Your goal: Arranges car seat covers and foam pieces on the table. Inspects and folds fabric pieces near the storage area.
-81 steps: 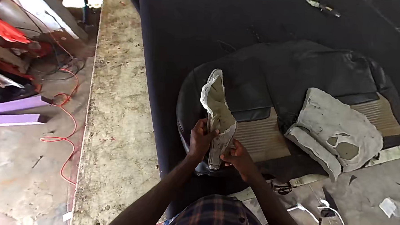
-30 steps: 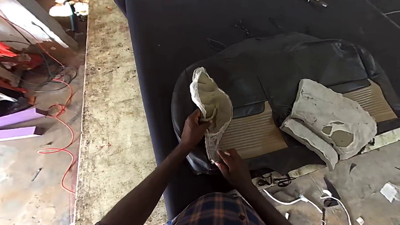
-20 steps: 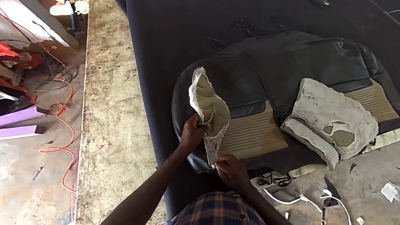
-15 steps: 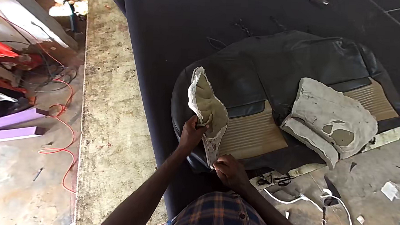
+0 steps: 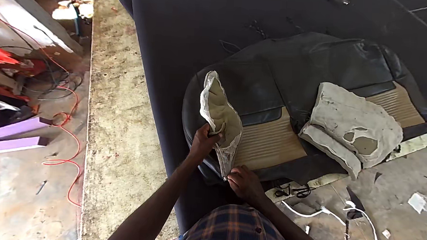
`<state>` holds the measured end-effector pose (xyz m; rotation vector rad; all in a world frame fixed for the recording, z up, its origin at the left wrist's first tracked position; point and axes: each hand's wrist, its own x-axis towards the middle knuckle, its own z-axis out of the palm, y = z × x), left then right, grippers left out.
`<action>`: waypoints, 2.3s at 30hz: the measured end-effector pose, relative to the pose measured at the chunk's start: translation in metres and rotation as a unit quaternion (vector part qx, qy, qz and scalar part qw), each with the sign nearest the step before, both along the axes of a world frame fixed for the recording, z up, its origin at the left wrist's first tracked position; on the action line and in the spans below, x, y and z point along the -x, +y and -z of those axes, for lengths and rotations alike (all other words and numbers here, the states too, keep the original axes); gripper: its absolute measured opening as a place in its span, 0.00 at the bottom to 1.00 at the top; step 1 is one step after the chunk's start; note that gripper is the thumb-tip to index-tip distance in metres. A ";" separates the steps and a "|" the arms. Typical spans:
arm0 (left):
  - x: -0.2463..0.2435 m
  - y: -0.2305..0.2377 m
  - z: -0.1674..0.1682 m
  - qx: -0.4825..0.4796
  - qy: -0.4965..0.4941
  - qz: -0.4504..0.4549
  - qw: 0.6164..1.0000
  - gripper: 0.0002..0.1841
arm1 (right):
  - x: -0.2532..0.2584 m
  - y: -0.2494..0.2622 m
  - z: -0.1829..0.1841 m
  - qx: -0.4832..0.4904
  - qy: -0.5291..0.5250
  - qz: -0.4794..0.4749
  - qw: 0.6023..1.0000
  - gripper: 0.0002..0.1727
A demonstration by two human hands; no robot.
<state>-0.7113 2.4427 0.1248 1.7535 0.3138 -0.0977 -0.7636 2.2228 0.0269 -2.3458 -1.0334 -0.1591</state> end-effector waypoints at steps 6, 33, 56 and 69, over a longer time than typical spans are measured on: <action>-0.007 -0.001 -0.008 0.011 0.029 0.008 0.999 0.15 | -0.011 -0.011 -0.008 -0.142 0.297 0.065 0.942 0.08; -0.021 0.028 0.043 0.033 0.012 -0.029 0.999 0.20 | 0.000 0.001 -0.010 0.032 0.026 -0.022 0.999 0.12; -0.085 0.043 0.024 0.118 0.005 -0.065 0.991 0.25 | 0.001 0.004 -0.007 0.072 0.085 0.010 0.994 0.19; -0.086 0.025 0.009 0.157 -0.054 -0.008 0.986 0.18 | -0.005 0.000 -0.039 -0.346 0.460 0.166 0.801 0.11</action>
